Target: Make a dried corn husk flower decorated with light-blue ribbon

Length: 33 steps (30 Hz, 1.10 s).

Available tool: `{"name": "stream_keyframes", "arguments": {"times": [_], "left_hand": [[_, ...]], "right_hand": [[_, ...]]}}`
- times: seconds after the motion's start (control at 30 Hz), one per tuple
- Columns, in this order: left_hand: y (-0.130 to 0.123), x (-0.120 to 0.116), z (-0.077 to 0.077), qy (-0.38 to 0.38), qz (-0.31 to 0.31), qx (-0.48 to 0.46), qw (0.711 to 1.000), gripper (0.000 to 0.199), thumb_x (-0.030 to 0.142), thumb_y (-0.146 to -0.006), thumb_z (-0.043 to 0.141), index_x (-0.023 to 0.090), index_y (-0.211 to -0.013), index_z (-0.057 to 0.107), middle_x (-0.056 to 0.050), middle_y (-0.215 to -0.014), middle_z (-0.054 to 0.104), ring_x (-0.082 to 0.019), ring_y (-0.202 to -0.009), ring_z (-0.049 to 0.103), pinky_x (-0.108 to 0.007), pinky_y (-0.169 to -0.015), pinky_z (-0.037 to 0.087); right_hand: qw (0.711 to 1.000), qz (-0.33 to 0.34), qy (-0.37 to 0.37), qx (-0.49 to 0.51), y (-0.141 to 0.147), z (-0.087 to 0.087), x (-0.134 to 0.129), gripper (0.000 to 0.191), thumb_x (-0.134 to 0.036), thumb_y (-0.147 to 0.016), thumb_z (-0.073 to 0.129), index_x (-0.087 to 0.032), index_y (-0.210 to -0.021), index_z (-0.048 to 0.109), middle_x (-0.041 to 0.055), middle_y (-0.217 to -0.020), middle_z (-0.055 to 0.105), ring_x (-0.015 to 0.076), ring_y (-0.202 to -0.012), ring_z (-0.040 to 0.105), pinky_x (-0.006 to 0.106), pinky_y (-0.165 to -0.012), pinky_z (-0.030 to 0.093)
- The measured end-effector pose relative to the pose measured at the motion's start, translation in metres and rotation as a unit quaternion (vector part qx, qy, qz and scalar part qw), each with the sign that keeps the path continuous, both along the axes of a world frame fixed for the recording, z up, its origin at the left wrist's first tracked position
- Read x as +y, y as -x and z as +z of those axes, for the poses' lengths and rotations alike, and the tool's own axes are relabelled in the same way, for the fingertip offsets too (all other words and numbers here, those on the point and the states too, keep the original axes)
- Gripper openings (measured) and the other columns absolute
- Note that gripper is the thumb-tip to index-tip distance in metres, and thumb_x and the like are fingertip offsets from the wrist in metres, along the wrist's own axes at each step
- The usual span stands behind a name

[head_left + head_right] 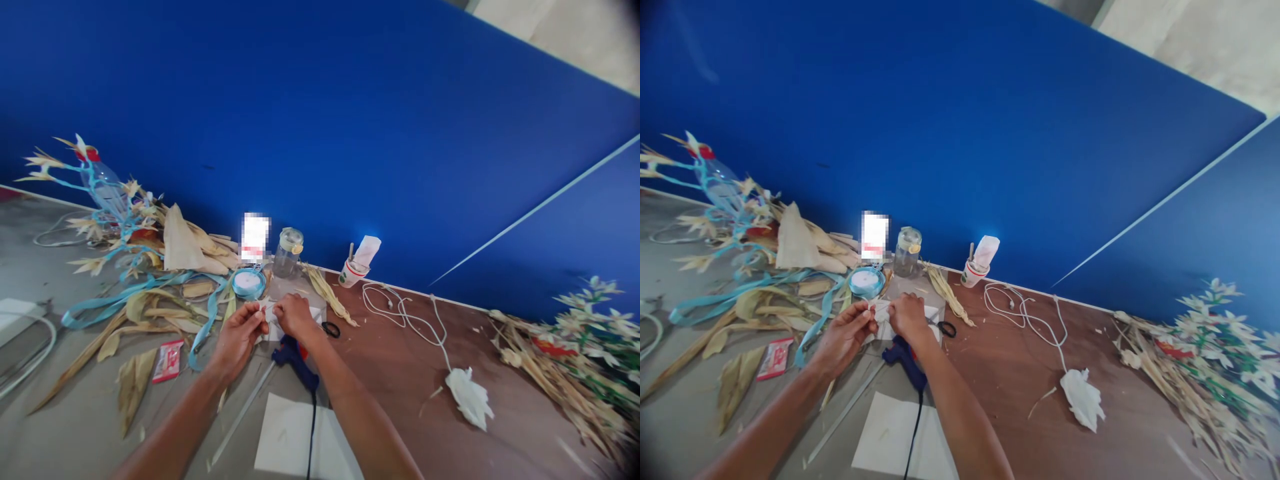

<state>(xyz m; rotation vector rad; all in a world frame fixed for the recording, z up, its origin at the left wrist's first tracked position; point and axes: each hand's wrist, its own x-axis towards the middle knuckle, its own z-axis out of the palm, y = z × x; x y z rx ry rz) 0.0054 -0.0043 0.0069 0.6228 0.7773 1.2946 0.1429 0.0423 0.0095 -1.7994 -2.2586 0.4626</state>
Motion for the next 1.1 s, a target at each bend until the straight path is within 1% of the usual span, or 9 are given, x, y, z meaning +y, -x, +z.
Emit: {"name": "stream_keyframes", "arguments": {"times": [0.2,0.3,0.37,0.47,0.57,0.67,0.8,0.97,1.1], "left_hand": [[0.001,0.002,-0.006,0.033,0.005,-0.048,0.998,0.022,0.022,-0.063,0.079,0.018,-0.072,0.06,0.003,-0.069,0.062,-0.009,-0.06,0.061,-0.021,-0.062,0.051],[0.002,0.004,-0.008,0.039,0.008,-0.069,0.997,0.022,0.022,-0.064,0.079,0.018,-0.072,0.06,0.002,-0.071,0.063,-0.01,-0.063,0.062,-0.023,-0.066,0.052],[0.004,0.005,-0.009,0.035,0.012,-0.074,0.997,0.022,0.023,-0.064,0.079,0.018,-0.072,0.06,0.002,-0.072,0.063,-0.011,-0.063,0.062,-0.025,-0.067,0.053],[0.01,0.009,-0.008,0.028,0.031,-0.077,0.996,0.023,0.025,-0.063,0.08,0.018,-0.074,0.061,0.002,-0.073,0.064,-0.011,-0.065,0.062,-0.026,-0.069,0.053],[0.016,0.014,-0.006,0.021,0.068,-0.09,0.993,0.024,0.023,-0.063,0.081,0.018,-0.075,0.061,0.003,-0.073,0.065,-0.01,-0.066,0.062,-0.026,-0.071,0.052],[0.02,0.019,-0.004,0.008,0.102,-0.097,0.99,0.026,0.021,-0.061,0.081,0.019,-0.075,0.06,0.005,-0.073,0.065,-0.008,-0.063,0.06,-0.026,-0.071,0.052],[0.022,0.02,-0.002,-0.016,0.118,-0.083,0.989,0.027,0.022,-0.06,0.082,0.02,-0.075,0.06,0.005,-0.07,0.065,-0.008,-0.062,0.059,-0.025,-0.07,0.051],[0.015,0.015,-0.001,-0.019,0.098,-0.058,0.993,0.027,0.022,-0.058,0.083,0.019,-0.073,0.061,0.004,-0.072,0.064,-0.009,-0.063,0.059,-0.023,-0.067,0.05],[0.012,0.011,-0.001,-0.002,0.069,-0.044,0.997,0.026,0.025,-0.058,0.082,0.018,-0.071,0.061,0.002,-0.07,0.062,-0.01,-0.062,0.058,-0.022,-0.063,0.05]], "right_hand": [[0.991,-0.062,-0.103,0.051,-0.012,0.005,-0.015,0.028,-0.02,-0.085,0.05,-0.019,-0.109,0.065,0.0088,-0.109,0.064,0.0218,-0.101,0.056,0.034,-0.087,0.039],[0.975,-0.073,-0.132,0.163,-0.027,0.014,-0.039,0.025,-0.015,-0.085,0.046,-0.016,-0.101,0.065,0.0095,-0.099,0.066,0.0188,-0.093,0.06,0.029,-0.082,0.044],[0.973,-0.069,-0.106,0.195,-0.037,0.017,-0.06,0.021,-0.019,-0.086,0.047,-0.017,-0.097,0.065,0.0083,-0.093,0.068,0.0183,-0.086,0.062,0.028,-0.077,0.046],[0.988,-0.07,-0.018,0.134,-0.043,0.016,-0.093,0.019,-0.025,-0.084,0.054,-0.018,-0.098,0.064,0.0061,-0.085,0.067,0.0189,-0.078,0.063,0.028,-0.073,0.047],[0.995,-0.097,-0.006,0.015,-0.04,0.01,-0.112,0.032,-0.033,-0.079,0.062,-0.017,-0.106,0.061,0.0117,-0.102,0.062,0.0259,-0.093,0.061,0.035,-0.079,0.046],[0.991,-0.125,0.002,-0.053,-0.035,0.007,-0.117,0.04,-0.042,-0.075,0.065,-0.017,-0.106,0.059,0.0137,-0.106,0.058,0.0297,-0.098,0.059,0.039,-0.081,0.046],[0.992,-0.097,0.036,-0.073,-0.03,0.01,-0.114,0.049,-0.048,-0.068,0.071,-0.017,-0.104,0.06,0.0132,-0.108,0.055,0.0303,-0.096,0.06,0.039,-0.08,0.046],[0.993,-0.082,0.064,-0.053,-0.027,0.009,-0.112,0.041,-0.032,-0.075,0.062,-0.016,-0.113,0.055,0.0134,-0.113,0.052,0.0254,-0.085,0.063,0.037,-0.073,0.047],[0.993,-0.102,0.01,0.05,-0.033,0.002,-0.111,0.028,-0.024,-0.076,0.058,-0.016,-0.103,0.059,0.0126,-0.107,0.054,0.024,-0.089,0.06,0.036,-0.078,0.047]]}}
